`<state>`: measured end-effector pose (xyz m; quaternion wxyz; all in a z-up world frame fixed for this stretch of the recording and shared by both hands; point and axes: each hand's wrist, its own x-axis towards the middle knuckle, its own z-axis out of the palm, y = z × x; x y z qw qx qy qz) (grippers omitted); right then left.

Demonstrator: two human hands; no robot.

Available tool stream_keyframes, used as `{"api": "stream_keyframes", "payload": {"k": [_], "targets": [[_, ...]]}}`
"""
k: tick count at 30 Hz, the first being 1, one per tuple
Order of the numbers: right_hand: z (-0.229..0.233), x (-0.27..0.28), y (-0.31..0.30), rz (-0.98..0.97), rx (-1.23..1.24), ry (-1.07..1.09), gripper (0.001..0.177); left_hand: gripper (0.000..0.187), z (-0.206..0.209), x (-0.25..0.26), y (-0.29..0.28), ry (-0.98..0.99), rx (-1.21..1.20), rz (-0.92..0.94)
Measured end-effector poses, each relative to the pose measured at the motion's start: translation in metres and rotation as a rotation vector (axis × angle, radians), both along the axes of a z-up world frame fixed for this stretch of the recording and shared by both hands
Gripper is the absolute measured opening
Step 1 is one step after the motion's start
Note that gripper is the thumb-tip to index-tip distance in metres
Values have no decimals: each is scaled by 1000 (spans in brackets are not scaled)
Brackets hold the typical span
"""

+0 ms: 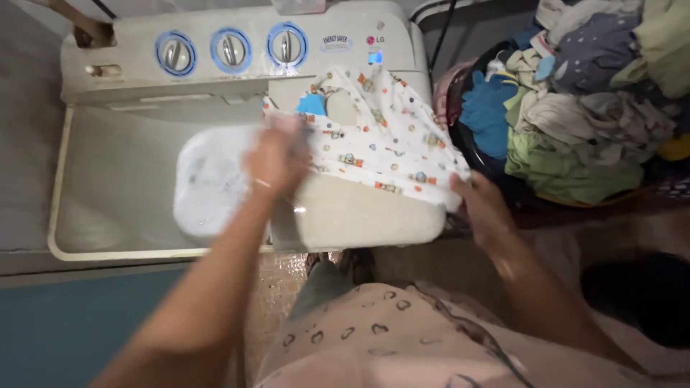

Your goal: Hand wash pieces of baby clothing over a twin-tub washing machine basin using a brush and soap.

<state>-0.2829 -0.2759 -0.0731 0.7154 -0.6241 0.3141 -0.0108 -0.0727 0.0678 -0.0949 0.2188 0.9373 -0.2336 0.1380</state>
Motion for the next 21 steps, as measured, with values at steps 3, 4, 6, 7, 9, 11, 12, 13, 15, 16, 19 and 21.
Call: {"api": "stream_keyframes", "payload": {"k": [3,4,6,7,9,11,12,13,15,16,19,21], "targets": [[11,-14,19,59,30,70,22,54,61,3,-2,-132,26,214],[24,-8,33,53,36,71,22,54,11,0,-18,-131,31,208],[51,3,55,73,186,-24,17,38,-82,-13,-57,149,-70,152],[36,-3,43,63,188,-18,17,38,-86,-14,-51,157,-67,144],[10,-7,12,-252,104,88,13,31,-91,-9,-45,-11,22,-119],[-16,-35,-6,-260,131,56,9,40,0,-11,-21,-24,-18,-67],[-28,-44,-14,-269,159,2,16,50,50,-6,-8,-61,-61,-17],[-16,-36,-7,-261,161,-3,16,50,35,-8,-17,-67,-59,-9],[5,-29,8,-40,219,7,20,48,1,-14,-41,-59,-74,172],[8,-24,16,-45,224,21,20,48,22,-54,-62,-45,-67,169],[14,-8,25,-64,256,-196,22,44,20,-79,-86,-151,-13,-569],[12,-20,9,-192,407,-236,28,55,-84,-25,-21,-48,-114,-191]]}}
